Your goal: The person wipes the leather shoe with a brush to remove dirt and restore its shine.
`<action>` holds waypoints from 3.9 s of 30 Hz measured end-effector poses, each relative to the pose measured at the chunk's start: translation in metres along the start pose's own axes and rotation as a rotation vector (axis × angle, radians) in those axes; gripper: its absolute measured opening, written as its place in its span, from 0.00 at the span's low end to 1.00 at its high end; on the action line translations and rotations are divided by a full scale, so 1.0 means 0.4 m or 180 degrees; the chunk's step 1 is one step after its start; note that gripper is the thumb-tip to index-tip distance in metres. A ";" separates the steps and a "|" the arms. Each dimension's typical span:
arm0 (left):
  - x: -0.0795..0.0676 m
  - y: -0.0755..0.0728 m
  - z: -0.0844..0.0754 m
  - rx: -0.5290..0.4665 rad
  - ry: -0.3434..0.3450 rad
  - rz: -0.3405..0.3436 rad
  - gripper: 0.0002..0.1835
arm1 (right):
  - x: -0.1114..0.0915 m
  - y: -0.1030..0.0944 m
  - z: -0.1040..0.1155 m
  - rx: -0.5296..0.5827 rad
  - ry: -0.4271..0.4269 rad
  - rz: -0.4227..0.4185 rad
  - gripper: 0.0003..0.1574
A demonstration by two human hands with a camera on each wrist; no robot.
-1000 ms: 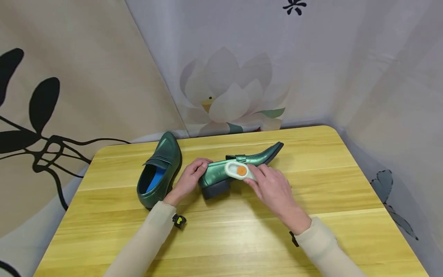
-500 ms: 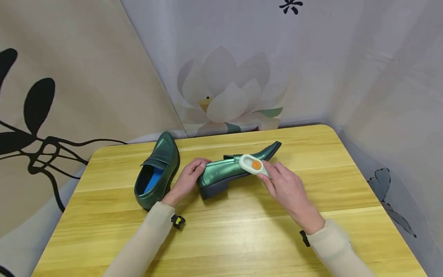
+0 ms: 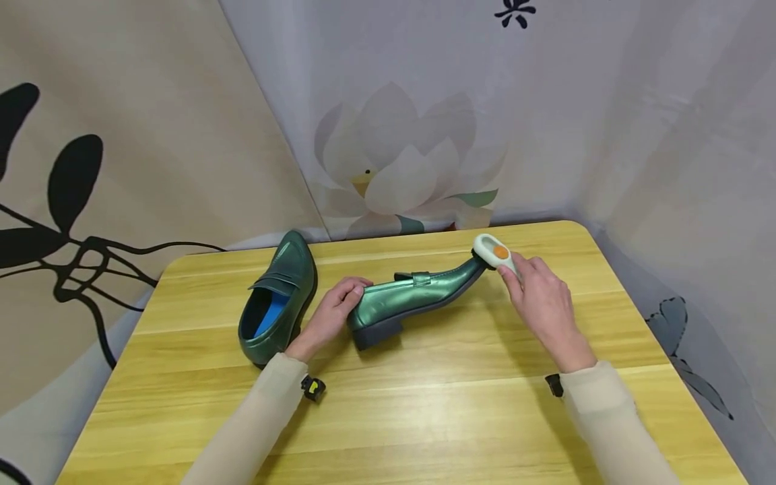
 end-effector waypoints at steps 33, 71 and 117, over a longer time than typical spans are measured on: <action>-0.003 -0.002 -0.010 0.0065 0.0198 -0.0102 0.14 | 0.005 -0.005 0.052 0.0070 -0.0270 0.0331 0.29; 0.006 0.012 -0.032 0.0059 0.0114 -0.0212 0.10 | 0.002 -0.061 -0.035 0.0429 0.0462 -0.0062 0.31; 0.095 0.105 -0.076 0.2919 0.0159 0.0544 0.64 | -0.077 0.071 0.098 0.0613 0.0075 0.0512 0.29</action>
Point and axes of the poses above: each hand's wrist, its own x-axis towards the middle knuckle, its own y-axis out of the palm, z = x × y, the point moved 10 cm from there along x, towards the middle knuckle, and after that the axes turned 7 degrees about -z, right-handed, at the moved point
